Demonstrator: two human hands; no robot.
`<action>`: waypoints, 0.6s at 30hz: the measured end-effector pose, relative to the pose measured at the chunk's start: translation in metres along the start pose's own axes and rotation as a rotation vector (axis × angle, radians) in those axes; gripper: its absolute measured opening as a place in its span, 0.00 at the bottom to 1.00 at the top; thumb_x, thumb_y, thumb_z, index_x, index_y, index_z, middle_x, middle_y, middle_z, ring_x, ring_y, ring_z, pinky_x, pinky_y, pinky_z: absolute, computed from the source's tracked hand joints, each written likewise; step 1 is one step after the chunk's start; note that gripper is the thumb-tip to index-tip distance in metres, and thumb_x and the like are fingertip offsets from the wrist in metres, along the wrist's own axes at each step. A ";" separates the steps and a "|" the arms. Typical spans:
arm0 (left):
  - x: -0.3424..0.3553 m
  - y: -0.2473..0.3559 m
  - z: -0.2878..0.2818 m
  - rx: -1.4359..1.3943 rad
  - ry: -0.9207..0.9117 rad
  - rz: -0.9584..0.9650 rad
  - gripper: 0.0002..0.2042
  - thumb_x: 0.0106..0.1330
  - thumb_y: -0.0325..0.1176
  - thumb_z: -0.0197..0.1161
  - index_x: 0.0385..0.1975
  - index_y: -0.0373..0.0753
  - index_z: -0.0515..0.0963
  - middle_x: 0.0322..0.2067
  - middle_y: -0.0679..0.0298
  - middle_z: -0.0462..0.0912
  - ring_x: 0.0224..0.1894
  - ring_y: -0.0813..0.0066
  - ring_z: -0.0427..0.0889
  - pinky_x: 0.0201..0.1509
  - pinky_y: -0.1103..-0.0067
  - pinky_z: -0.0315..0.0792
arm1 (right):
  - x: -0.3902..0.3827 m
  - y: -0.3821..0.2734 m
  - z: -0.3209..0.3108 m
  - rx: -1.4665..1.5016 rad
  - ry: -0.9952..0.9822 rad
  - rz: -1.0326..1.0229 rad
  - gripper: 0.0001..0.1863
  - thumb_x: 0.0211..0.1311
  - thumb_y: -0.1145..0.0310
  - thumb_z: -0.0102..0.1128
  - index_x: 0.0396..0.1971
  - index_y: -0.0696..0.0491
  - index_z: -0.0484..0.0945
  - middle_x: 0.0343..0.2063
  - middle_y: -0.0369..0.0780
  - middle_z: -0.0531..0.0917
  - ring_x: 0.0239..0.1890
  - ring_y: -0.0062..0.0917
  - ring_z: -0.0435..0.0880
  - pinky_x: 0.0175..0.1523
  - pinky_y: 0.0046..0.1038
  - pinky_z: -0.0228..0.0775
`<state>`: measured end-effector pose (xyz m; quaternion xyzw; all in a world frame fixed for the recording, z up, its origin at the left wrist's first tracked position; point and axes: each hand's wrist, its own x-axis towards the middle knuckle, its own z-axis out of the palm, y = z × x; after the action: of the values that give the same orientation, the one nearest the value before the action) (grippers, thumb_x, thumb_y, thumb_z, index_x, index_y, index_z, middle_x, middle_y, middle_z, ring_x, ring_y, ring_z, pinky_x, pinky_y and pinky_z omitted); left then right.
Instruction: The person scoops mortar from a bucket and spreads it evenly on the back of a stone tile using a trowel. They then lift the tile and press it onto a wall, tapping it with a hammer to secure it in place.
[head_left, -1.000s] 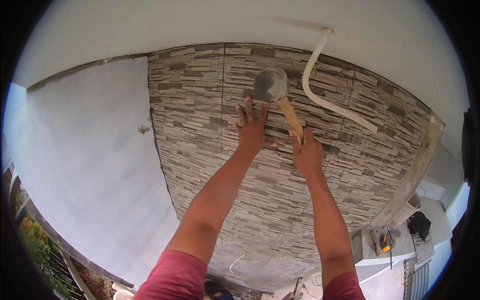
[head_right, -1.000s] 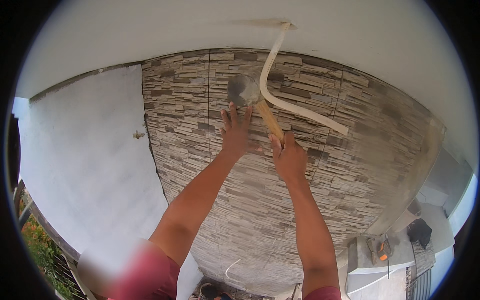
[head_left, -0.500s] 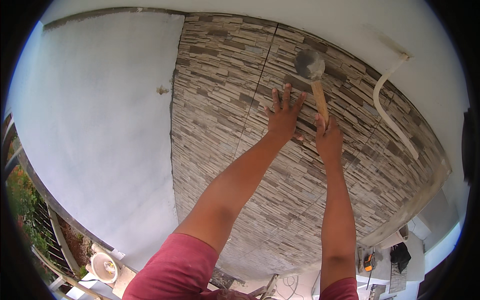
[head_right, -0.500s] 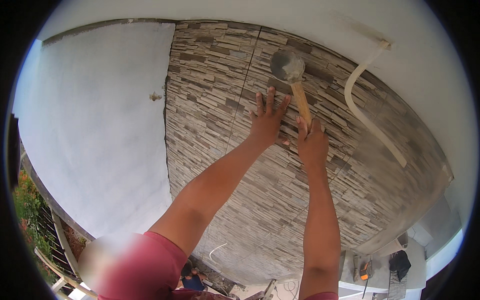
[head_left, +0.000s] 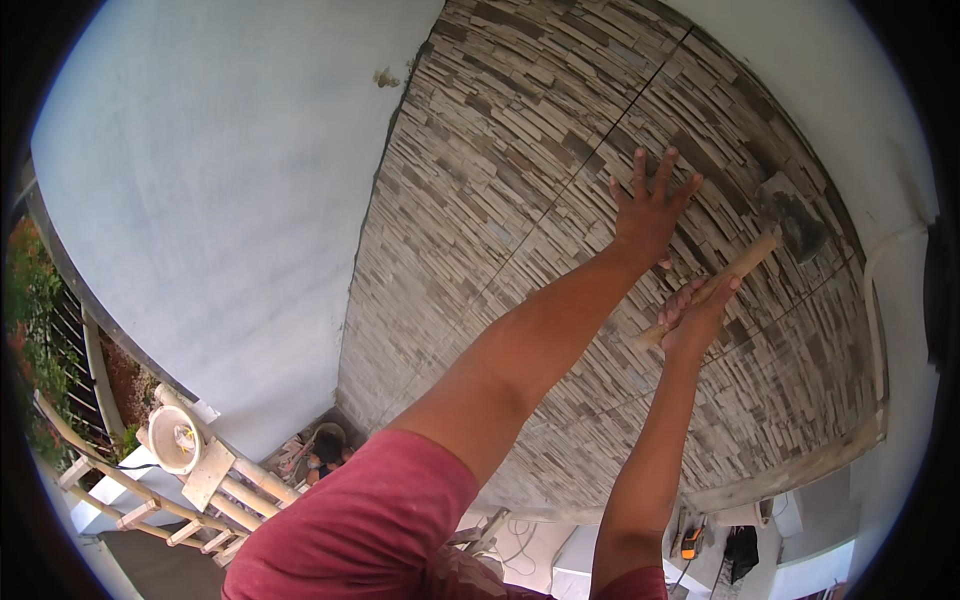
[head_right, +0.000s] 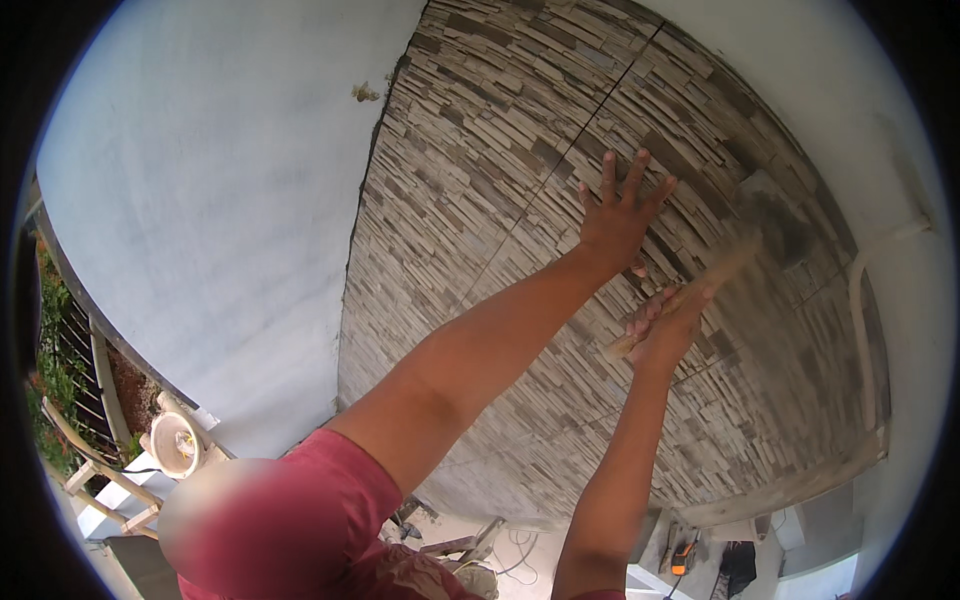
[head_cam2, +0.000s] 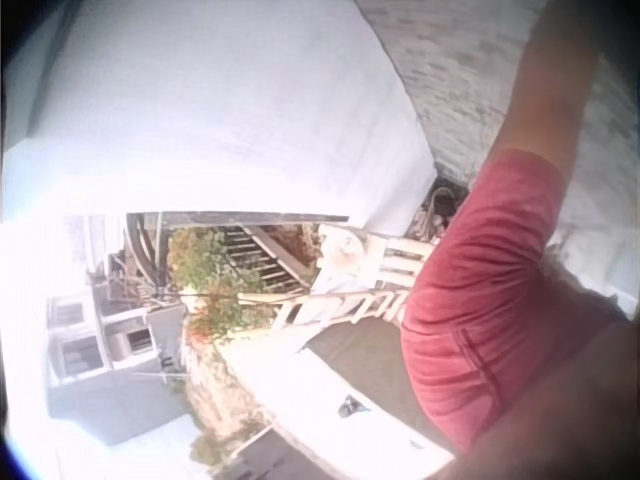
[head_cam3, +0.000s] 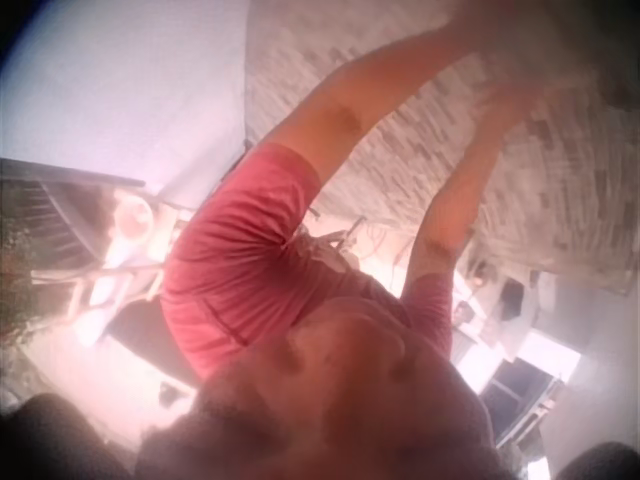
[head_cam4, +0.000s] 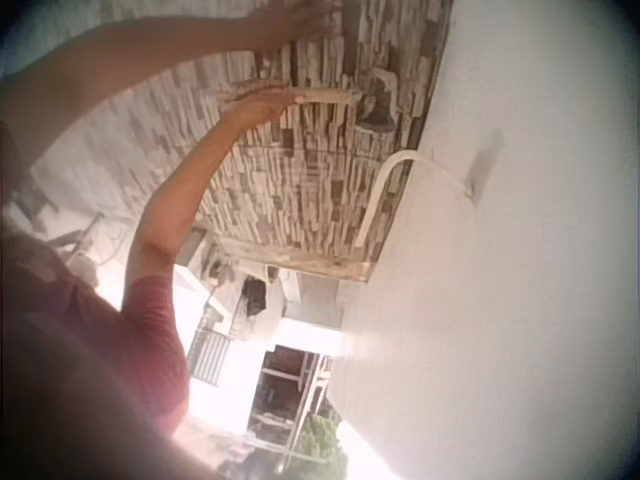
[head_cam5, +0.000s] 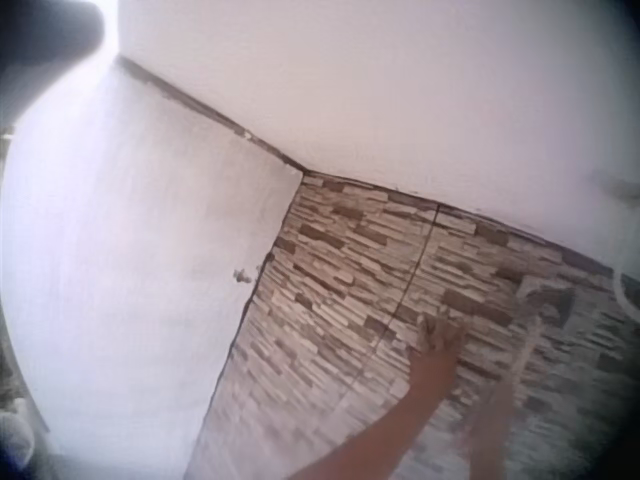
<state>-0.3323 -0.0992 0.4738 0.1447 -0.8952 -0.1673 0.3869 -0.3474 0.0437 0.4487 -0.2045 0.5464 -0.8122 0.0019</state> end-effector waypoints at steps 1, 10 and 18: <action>0.001 -0.001 0.001 0.019 0.006 0.004 0.67 0.39 0.47 0.85 0.78 0.62 0.41 0.78 0.54 0.26 0.77 0.34 0.30 0.71 0.38 0.57 | 0.001 -0.005 0.002 -0.059 0.003 -0.005 0.34 0.70 0.28 0.38 0.29 0.48 0.68 0.13 0.32 0.62 0.12 0.21 0.60 0.19 0.28 0.54; 0.009 0.004 -0.001 0.187 -0.097 -0.064 0.68 0.44 0.57 0.81 0.78 0.63 0.31 0.77 0.52 0.20 0.77 0.33 0.28 0.69 0.40 0.62 | -0.041 0.005 -0.068 -0.262 0.023 -0.247 0.26 0.76 0.44 0.50 0.30 0.54 0.70 0.15 0.34 0.68 0.13 0.23 0.66 0.19 0.32 0.62; 0.018 0.043 0.055 0.128 0.343 0.267 0.75 0.36 0.78 0.71 0.78 0.40 0.34 0.76 0.39 0.25 0.77 0.32 0.25 0.73 0.36 0.36 | -0.052 -0.001 -0.130 -0.918 0.254 -0.395 0.25 0.76 0.51 0.51 0.33 0.62 0.73 0.17 0.50 0.79 0.19 0.40 0.81 0.27 0.39 0.71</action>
<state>-0.3904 -0.0575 0.4677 0.0752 -0.8363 -0.0305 0.5422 -0.3431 0.1708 0.3906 -0.1832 0.7936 -0.4919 -0.3078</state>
